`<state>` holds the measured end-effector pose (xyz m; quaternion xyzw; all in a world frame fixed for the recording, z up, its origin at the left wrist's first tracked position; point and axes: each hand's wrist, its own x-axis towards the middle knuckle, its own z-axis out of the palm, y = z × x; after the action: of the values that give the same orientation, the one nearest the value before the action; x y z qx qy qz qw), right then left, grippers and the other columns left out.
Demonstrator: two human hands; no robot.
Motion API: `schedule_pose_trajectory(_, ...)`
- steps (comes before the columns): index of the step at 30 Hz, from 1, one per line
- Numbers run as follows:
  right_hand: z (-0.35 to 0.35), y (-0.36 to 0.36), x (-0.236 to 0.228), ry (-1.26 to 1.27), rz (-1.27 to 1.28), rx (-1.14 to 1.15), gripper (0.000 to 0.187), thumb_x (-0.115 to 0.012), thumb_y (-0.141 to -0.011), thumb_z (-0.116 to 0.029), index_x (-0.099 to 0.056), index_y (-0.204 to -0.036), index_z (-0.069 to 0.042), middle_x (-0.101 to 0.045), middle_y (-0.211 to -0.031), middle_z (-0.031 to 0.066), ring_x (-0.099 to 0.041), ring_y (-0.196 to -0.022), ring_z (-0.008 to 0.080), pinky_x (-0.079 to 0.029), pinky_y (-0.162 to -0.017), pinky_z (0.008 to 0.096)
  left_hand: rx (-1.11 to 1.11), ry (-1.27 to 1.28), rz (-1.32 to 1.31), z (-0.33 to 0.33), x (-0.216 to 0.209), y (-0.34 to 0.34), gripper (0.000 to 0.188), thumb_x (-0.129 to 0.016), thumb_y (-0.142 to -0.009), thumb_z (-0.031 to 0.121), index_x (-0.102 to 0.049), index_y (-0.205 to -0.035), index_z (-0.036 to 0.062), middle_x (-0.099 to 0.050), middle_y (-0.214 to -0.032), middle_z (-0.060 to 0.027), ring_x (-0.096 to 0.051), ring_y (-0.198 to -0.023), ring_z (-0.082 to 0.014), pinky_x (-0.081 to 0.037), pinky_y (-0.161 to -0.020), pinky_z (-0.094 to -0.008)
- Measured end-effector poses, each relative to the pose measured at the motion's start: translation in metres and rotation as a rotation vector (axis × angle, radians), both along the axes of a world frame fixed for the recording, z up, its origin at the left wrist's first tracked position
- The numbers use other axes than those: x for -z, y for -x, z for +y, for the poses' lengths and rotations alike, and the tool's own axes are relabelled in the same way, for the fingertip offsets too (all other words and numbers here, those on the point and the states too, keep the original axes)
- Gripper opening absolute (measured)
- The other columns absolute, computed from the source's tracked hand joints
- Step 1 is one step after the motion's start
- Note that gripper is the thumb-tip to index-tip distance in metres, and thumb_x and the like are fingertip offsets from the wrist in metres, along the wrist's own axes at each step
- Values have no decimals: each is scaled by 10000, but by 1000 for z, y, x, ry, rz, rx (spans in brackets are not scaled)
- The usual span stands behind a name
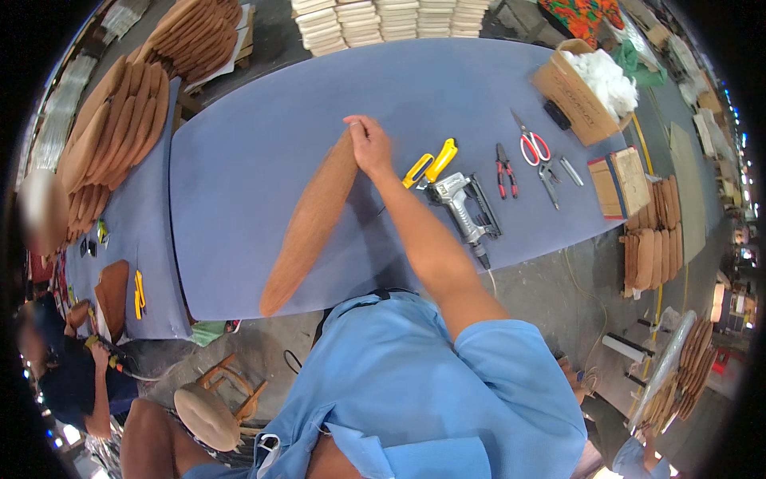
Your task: The person assembles shoe components by folding and stapling a brown insole-like piece with a white foam insert. They use a yellow utility knife to trim edges, then repeatedly staple the folded edges with a pneumatic stapler, flipping the piece to work on both sides.
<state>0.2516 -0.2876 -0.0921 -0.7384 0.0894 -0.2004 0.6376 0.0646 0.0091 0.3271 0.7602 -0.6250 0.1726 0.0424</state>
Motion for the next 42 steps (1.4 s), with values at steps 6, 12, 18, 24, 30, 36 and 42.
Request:
schedule_pose_trajectory(6, 12, -6, 3, 3, 22, -38, 313, -515, -1060, -266, -739, -1137, -62, -731, -1158, 130, -670, -1124, 276, -504, -979, 367, 7, 24, -17, 7, 0, 2, 600, -711, -971, 285, -554, -1473, -4, -577, -1508, -197, -543, -1403, -334, -432, -1155, -479)
schedule_pose_trajectory(12, 4, -3, -4, 23, 17, 9, 322, -503, -1063, -272, -740, -1137, -66, -729, -1180, 118, -664, -1139, 283, -501, -1003, 391, 34, 88, -36, 6, 9, -11, 600, -703, -975, 287, -549, -1475, -6, -578, -1504, -199, -547, -1399, -335, -433, -1154, -480)
schedule_pose_trajectory(18, 6, 0, 4, -27, 56, -23, 330, -491, -1064, -276, -732, -1167, -77, -721, -1186, 118, -656, -1145, 285, -491, -1018, 394, 27, 125, -36, 15, 3, -12, 599, -695, -978, 289, -544, -1476, -8, -580, -1500, -201, -550, -1395, -337, -435, -1153, -481)
schedule_pose_trajectory(24, 11, 2, -1, -16, 13, -10, 328, -493, -1064, -290, -732, -1171, -93, -702, -1218, 112, -648, -1145, 286, -496, -990, 389, 7, 116, -20, 19, -1, -7, 599, -687, -982, 292, -539, -1478, -9, -581, -1496, -204, -554, -1391, -339, -436, -1152, -482)
schedule_pose_trajectory(30, 5, 10, -10, 22, 49, -5, 326, -501, -1082, -295, -722, -1177, -77, -696, -1174, 104, -639, -1118, 252, -479, -1003, 365, 1, 184, -5, 23, 6, -8, 598, -679, -986, 294, -535, -1479, -11, -583, -1492, -206, -557, -1387, -340, -438, -1151, -483)
schedule_pose_trajectory(36, 2, 3, 1, 51, -13, 7, 321, -491, -1090, -282, -722, -1174, -76, -698, -1181, 109, -639, -1136, 262, -477, -1013, 365, 4, 234, 10, 23, 7, -6, 598, -672, -989, 296, -530, -1481, -13, -585, -1488, -209, -561, -1383, -342, -439, -1150, -484)
schedule_pose_trajectory(42, 4, 0, 3, 44, -37, -19, 322, -503, -1084, -277, -728, -1173, -65, -712, -1219, 110, -641, -1177, 245, -469, -1037, 356, -38, 278, -17, 32, -4, 5, 597, -664, -993, 299, -525, -1482, -15, -586, -1484, -211, -564, -1379, -344, -441, -1150, -485)
